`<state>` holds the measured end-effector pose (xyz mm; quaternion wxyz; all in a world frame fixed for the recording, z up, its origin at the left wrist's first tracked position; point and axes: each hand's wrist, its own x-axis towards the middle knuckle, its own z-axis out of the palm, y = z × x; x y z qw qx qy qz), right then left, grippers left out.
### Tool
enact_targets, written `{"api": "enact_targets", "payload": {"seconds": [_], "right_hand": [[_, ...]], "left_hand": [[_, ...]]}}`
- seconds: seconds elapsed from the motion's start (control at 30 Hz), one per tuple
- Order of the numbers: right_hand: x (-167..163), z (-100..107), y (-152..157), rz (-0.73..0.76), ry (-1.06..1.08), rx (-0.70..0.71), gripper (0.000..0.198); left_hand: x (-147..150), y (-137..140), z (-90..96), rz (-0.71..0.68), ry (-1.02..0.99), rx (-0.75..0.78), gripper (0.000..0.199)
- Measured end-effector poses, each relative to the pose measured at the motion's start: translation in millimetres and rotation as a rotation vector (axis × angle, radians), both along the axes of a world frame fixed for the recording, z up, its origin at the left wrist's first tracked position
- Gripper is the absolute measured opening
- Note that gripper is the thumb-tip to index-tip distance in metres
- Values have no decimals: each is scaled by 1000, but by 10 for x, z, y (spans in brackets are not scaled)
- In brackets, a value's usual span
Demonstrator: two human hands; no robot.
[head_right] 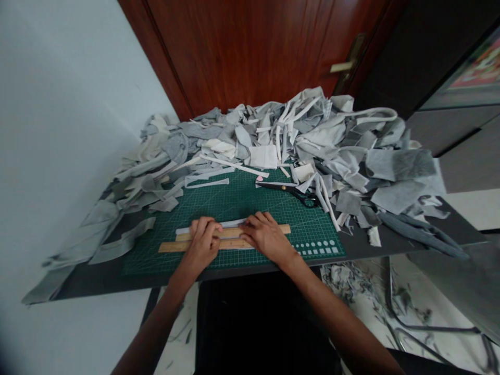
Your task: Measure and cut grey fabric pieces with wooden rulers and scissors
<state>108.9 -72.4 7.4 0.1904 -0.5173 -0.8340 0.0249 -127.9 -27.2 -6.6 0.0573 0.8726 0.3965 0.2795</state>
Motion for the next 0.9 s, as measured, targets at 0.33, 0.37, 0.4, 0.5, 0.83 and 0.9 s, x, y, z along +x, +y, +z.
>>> {"api": "enact_targets", "payload": {"seconds": [0.33,0.37,0.4,0.5,0.83,0.9], "right_hand": [[-138,-81,28,-160,119,-22,26],[-152,-81,32,-171,127,-20,26],[-166,-82,37,-182,133,-17,26],[-199,-94,54,-218,143,-3,27],[-193,-146,41,-274,228,-21,39],[-190,-153,35,-271,247,-9,38]], "left_hand": [[-3,10,16,-57,69,-44,35],[-1,0,20,-52,75,-37,36],[3,-13,26,-45,80,-30,38],[23,-65,46,-11,109,-8,41],[46,-124,-21,118,92,-14,44],[44,-128,-46,114,78,-15,45]]}}
